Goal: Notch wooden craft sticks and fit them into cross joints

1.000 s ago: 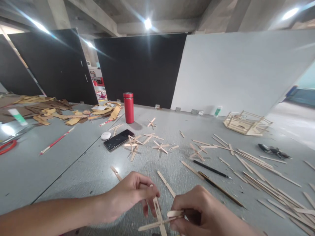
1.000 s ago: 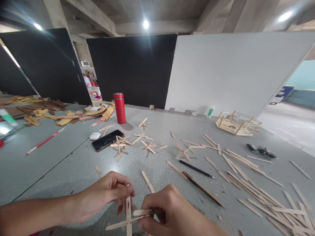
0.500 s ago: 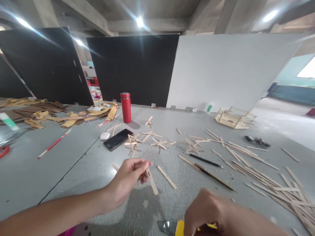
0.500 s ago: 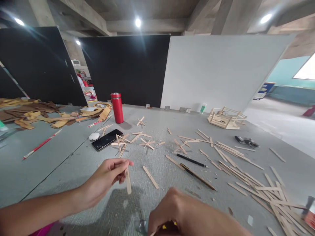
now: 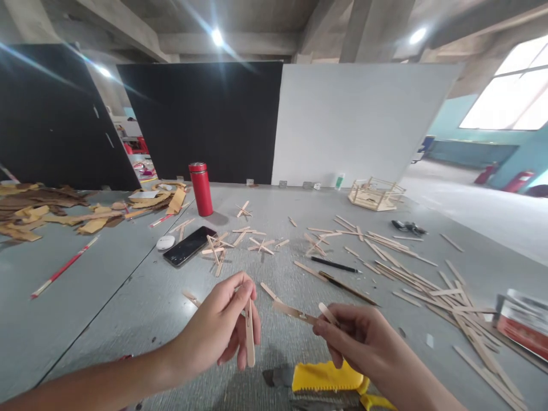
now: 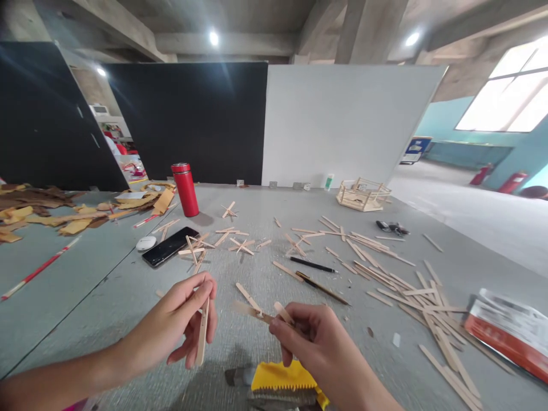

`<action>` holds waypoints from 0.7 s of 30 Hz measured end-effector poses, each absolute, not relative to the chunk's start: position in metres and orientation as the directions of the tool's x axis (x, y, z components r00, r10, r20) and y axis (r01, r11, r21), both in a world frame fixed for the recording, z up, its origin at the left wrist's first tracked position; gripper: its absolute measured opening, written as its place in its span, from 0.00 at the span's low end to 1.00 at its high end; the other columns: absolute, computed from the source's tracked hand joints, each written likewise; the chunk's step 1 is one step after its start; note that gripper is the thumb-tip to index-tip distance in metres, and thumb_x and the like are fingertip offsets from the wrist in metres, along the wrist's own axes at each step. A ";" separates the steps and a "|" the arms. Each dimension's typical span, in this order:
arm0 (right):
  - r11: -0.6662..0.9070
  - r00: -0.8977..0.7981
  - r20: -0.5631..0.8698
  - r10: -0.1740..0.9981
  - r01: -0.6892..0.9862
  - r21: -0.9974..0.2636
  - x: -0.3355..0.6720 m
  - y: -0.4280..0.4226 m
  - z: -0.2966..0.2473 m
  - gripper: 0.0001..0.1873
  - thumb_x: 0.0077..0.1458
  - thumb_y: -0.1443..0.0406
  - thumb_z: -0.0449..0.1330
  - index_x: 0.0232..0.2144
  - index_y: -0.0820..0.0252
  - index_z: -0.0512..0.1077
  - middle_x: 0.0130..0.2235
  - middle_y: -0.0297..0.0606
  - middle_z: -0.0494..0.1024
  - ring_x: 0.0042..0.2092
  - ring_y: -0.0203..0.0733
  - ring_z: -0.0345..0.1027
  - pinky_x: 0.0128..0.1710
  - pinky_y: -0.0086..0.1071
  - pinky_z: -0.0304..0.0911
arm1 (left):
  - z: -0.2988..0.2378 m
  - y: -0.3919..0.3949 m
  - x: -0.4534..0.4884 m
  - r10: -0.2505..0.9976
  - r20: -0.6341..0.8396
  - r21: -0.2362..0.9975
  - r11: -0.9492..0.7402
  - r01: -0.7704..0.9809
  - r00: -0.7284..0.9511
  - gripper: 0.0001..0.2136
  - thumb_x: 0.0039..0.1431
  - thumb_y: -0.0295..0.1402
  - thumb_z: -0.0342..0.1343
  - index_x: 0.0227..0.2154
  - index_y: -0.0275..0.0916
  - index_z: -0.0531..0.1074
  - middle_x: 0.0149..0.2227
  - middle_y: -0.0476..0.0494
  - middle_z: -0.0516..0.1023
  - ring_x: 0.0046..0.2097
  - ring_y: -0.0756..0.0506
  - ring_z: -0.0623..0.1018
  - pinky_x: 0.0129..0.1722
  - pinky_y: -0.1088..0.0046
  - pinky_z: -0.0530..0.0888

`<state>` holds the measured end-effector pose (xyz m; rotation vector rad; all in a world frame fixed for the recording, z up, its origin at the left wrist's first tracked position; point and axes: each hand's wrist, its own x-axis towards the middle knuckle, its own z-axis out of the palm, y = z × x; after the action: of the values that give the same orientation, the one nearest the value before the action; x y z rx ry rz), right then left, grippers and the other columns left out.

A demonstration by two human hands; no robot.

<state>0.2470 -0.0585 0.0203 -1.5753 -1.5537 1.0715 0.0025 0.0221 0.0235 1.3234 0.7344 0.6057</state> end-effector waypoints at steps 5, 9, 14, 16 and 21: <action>0.086 0.142 0.209 0.968 0.590 -0.803 0.245 -0.067 0.012 0.21 0.66 0.53 0.60 0.25 0.58 0.76 0.21 0.32 0.73 0.23 0.34 0.63 0.22 0.25 0.59 | 0.039 0.023 0.011 0.738 -0.109 0.992 0.123 0.027 0.666 0.17 0.73 0.51 0.47 0.38 0.42 0.63 0.24 0.51 0.76 0.14 0.56 0.67 0.12 0.83 0.51; 0.226 0.191 0.522 0.831 0.742 -0.631 0.247 -0.076 -0.003 0.11 0.63 0.61 0.62 0.39 0.58 0.84 0.25 0.35 0.83 0.21 0.35 0.73 0.21 0.23 0.68 | 0.034 0.019 0.022 0.741 -0.031 1.000 0.028 0.015 0.671 0.19 0.72 0.52 0.50 0.36 0.40 0.67 0.27 0.49 0.77 0.18 0.55 0.70 0.15 0.81 0.54; 0.398 -0.015 0.732 0.681 0.847 -0.353 0.248 -0.081 -0.014 0.18 0.62 0.73 0.59 0.51 0.57 0.80 0.37 0.36 0.88 0.31 0.36 0.83 0.34 0.22 0.78 | 0.029 0.015 0.026 0.698 -0.010 0.982 -0.128 0.138 0.716 0.20 0.74 0.50 0.47 0.35 0.38 0.70 0.21 0.54 0.67 0.23 0.53 0.64 0.24 0.77 0.60; 0.399 -0.058 0.736 0.674 0.868 -0.297 0.248 -0.083 -0.015 0.21 0.63 0.74 0.59 0.55 0.57 0.77 0.38 0.34 0.88 0.34 0.35 0.84 0.37 0.22 0.78 | 0.029 0.014 0.024 0.678 -0.015 0.980 -0.136 0.146 0.734 0.19 0.74 0.50 0.44 0.41 0.39 0.68 0.20 0.57 0.61 0.23 0.52 0.60 0.24 0.76 0.59; 0.402 -0.090 0.728 0.679 0.876 -0.267 0.243 -0.087 -0.020 0.27 0.64 0.76 0.58 0.62 0.53 0.72 0.40 0.32 0.88 0.34 0.35 0.84 0.36 0.22 0.78 | 0.026 0.012 0.020 0.712 -0.036 0.982 -0.106 0.157 0.701 0.10 0.74 0.42 0.45 0.43 0.41 0.63 0.21 0.60 0.56 0.23 0.51 0.55 0.23 0.74 0.56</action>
<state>0.2431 -0.0871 -0.0197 -1.3417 -1.8319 -0.2989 0.0197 0.0118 0.0264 1.6407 0.7158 0.5430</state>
